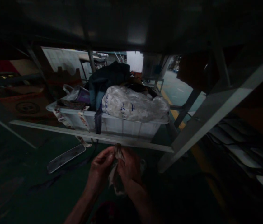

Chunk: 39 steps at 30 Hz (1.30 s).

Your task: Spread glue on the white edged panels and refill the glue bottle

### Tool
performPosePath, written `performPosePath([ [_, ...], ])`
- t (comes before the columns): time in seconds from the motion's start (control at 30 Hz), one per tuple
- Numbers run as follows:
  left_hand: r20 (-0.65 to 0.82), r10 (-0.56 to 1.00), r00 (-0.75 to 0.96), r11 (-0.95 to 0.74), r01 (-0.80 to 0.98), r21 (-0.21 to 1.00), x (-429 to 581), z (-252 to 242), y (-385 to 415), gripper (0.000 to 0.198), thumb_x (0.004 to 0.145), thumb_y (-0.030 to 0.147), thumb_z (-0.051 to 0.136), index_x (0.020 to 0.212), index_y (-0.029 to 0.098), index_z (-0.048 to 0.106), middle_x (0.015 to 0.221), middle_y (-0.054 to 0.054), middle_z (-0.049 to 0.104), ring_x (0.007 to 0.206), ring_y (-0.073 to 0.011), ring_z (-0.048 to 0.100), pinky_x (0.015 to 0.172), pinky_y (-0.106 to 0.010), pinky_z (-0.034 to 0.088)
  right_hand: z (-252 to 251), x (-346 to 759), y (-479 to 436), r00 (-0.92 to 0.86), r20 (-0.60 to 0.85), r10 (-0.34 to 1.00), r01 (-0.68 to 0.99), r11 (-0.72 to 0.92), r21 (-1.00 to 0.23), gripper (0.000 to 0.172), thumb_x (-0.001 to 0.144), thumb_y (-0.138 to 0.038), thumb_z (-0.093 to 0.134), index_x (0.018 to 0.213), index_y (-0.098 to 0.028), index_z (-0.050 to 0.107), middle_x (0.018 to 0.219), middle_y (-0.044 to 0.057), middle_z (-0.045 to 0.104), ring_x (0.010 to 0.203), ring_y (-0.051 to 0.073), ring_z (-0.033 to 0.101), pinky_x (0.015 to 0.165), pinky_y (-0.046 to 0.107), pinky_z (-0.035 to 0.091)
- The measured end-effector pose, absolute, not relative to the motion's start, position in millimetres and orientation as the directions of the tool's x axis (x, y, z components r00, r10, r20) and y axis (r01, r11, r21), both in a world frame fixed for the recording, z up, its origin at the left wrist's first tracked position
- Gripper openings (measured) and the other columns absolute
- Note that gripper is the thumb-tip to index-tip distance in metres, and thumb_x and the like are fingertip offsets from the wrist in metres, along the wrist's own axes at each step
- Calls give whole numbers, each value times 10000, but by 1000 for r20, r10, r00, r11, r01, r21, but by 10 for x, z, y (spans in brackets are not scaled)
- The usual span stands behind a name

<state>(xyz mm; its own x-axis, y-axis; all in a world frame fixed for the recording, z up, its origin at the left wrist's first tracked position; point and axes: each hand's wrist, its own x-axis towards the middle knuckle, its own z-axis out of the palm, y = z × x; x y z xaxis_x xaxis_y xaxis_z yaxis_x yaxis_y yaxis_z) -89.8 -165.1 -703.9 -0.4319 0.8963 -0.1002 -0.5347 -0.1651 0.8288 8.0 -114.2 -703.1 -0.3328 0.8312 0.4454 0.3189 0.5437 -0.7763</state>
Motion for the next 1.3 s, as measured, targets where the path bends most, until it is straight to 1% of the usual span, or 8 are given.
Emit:
performPosePath([
  [0.2,214,910,-355,-258,-79,963,-977,-6955,-1836,216,694,149,692,897,200,743,952,-68,708,942,-234,597,843,-261,412,-7044,198,-1195,-253,410,876,256,469,-845,164,775,-297,511,693,-182,594,607,27,628,537,149,579,513,241,476],
  [0.33,148,935,-322,-236,-254,938,-1006,-7065,-1801,174,711,249,689,866,194,746,896,-67,715,891,-257,615,814,-311,440,-6956,243,-1146,-421,396,816,151,494,-856,183,737,-253,497,845,-195,632,796,44,690,733,172,649,681,279,516],
  [0.47,9,898,-441,-252,-497,831,-1122,-7211,-1769,204,687,304,711,834,164,737,836,-74,721,822,-246,646,781,-330,475,-6788,392,-1186,-375,479,794,250,584,-773,91,657,-222,507,602,-212,579,552,-8,589,509,150,560,470,234,437],
  [0.57,-50,827,-560,-334,-561,758,-1197,-7209,-1821,243,645,337,739,812,162,723,821,-69,716,812,-214,654,727,-284,498,-6664,515,-1200,-233,495,837,267,544,-795,97,744,-231,523,672,-211,585,568,-1,604,497,146,562,444,226,431],
  [0.77,6,954,-299,-175,-543,821,-1003,-7095,-1858,250,663,377,729,667,127,721,634,-59,671,616,-176,605,620,-266,476,-6777,273,-1265,-458,525,717,183,654,-734,228,777,-311,465,810,-214,669,792,45,712,692,189,663,602,274,523],
  [0.97,-161,851,-500,-324,-741,588,-1211,-7047,-1739,154,771,232,643,642,154,610,601,19,576,539,-86,533,545,-186,450,-6933,275,-1538,-580,568,584,107,746,-658,245,768,-118,459,846,-245,653,800,13,698,702,156,652,599,236,519],
  [1.1,-151,949,-278,-203,-901,383,-1155,-6866,-1705,299,828,333,576,599,155,502,533,45,445,466,-67,451,474,-174,398,-6718,286,-1417,-396,579,713,195,682,-705,232,731,-133,479,891,-237,612,803,25,677,720,189,636,602,285,508],
  [1.3,-256,931,-259,-134,-897,421,-920,-6736,-1646,244,775,268,649,620,149,502,539,54,448,465,-58,429,476,-174,370,-6633,21,-1432,-478,609,633,258,764,-591,263,748,-91,385,792,-194,622,744,45,598,693,163,582,593,258,466],
])
